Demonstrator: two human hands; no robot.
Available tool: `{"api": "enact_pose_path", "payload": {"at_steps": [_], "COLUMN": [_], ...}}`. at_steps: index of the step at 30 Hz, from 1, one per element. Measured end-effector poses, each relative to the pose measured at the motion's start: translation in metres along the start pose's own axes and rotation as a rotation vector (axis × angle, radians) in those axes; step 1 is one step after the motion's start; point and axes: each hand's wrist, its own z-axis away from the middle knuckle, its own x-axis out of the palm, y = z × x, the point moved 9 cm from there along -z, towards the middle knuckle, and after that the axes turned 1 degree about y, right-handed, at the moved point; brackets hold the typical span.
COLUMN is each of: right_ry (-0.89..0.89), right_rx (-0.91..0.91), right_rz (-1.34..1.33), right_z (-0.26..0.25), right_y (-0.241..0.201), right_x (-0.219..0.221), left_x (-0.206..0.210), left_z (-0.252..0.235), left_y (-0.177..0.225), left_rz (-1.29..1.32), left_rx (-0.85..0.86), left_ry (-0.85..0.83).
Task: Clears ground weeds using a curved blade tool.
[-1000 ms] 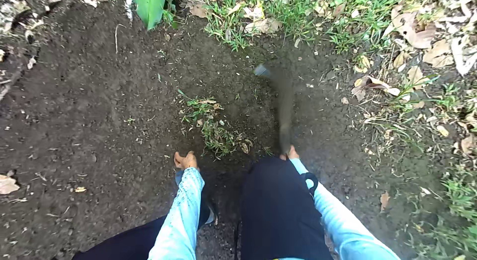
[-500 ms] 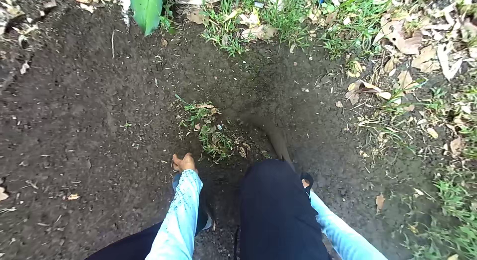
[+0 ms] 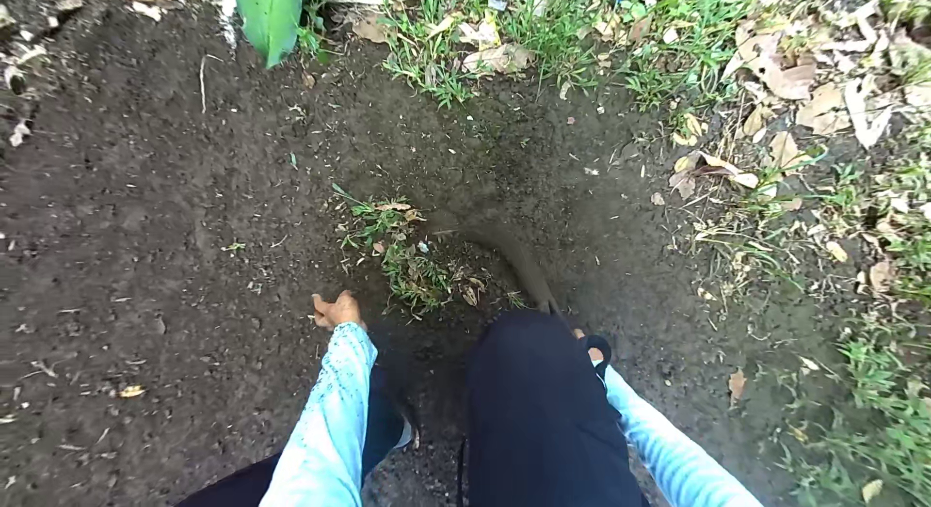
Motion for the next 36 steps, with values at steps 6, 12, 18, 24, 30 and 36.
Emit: {"api": "enact_pose_path", "payload": {"at_steps": [6, 12, 18, 24, 30, 36], "right_ry": [0.252, 0.112, 0.335, 0.148, 0.093, 0.414], "right_rx": [0.034, 0.005, -0.056, -0.069, -0.087, -0.185], "right_rz": [-0.463, -0.022, -0.595, -0.235, 0.179, -0.749], "right_z": [-0.018, -0.027, -0.025, -0.059, -0.011, -0.048], "right_y": [-0.077, -0.012, -0.094, -0.146, -0.108, -0.214], "right_x": [-0.094, -0.061, -0.127, -0.054, -0.071, -0.178], "left_x": [0.008, -0.018, -0.042, -0.007, -0.013, -0.080], "left_z": [-0.035, -0.004, -0.007, -0.008, 0.009, 0.021], "left_y": [0.096, 0.190, 0.190, 0.156, 0.138, 0.114], "left_rz": [-0.616, -0.894, -0.870, -0.854, -0.926, -0.930], "left_rx": [0.609, 1.083, 1.018, 0.866, 0.951, 0.947], "left_ry": [-0.288, -0.472, -0.402, -0.396, -0.618, -0.718]}}
